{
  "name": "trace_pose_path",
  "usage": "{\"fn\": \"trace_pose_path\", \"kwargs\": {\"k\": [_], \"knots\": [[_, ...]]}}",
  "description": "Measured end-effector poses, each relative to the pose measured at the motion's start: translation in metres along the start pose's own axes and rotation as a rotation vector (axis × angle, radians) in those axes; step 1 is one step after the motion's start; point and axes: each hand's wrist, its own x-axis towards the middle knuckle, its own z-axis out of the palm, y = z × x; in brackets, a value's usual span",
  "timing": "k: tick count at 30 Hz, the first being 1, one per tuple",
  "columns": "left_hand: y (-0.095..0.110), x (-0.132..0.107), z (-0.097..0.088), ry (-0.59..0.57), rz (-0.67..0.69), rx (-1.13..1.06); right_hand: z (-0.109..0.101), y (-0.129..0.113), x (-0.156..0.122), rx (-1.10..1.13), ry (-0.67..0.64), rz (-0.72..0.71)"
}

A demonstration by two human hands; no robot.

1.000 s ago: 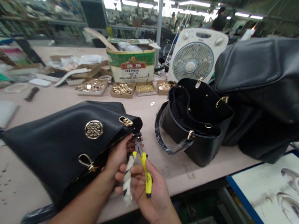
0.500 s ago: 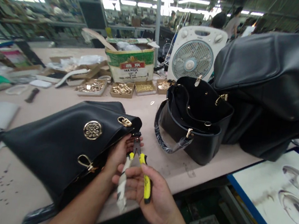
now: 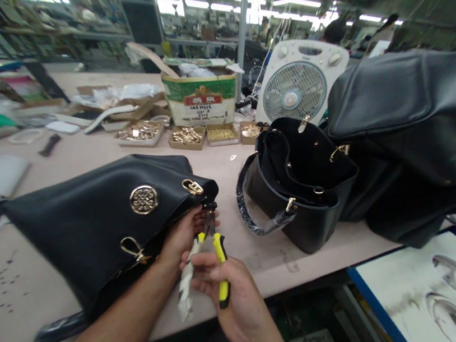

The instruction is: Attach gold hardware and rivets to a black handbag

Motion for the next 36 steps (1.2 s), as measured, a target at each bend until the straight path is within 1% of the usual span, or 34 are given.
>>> {"fn": "trace_pose_path", "kwargs": {"k": [3, 8, 12, 16, 20, 23, 26, 29, 31, 36], "knots": [[0.001, -0.002, 0.002, 0.016, 0.016, -0.001, -0.004, 0.002, 0.0, 0.02, 0.022, 0.026], [0.003, -0.004, 0.005, 0.033, 0.02, -0.014, -0.009, 0.006, -0.006, 0.143, -0.082, 0.066], [0.007, -0.008, 0.007, 0.025, 0.042, -0.019, -0.013, 0.008, -0.011, 0.174, -0.103, 0.092], [0.009, -0.011, 0.008, 0.023, 0.054, -0.011, -0.013, 0.008, -0.014, 0.122, -0.074, 0.036], [0.007, -0.009, 0.007, 0.028, 0.055, 0.001, -0.007, 0.004, -0.017, 0.052, -0.072, 0.003], [0.005, -0.006, 0.007, 0.021, 0.044, 0.002, -0.004, 0.002, -0.014, 0.078, -0.072, 0.006], [0.005, -0.005, 0.006, 0.026, 0.043, -0.004, -0.005, 0.002, -0.009, 0.108, -0.069, 0.045], [0.005, -0.007, 0.007, 0.027, 0.044, -0.002, -0.01, 0.004, -0.009, 0.134, -0.115, 0.07], [0.006, -0.008, 0.007, 0.009, 0.043, 0.008, -0.011, 0.006, -0.011, 0.142, -0.139, 0.05], [0.004, -0.007, 0.006, 0.02, 0.052, 0.024, -0.008, 0.003, -0.013, 0.101, -0.097, 0.026]]}}
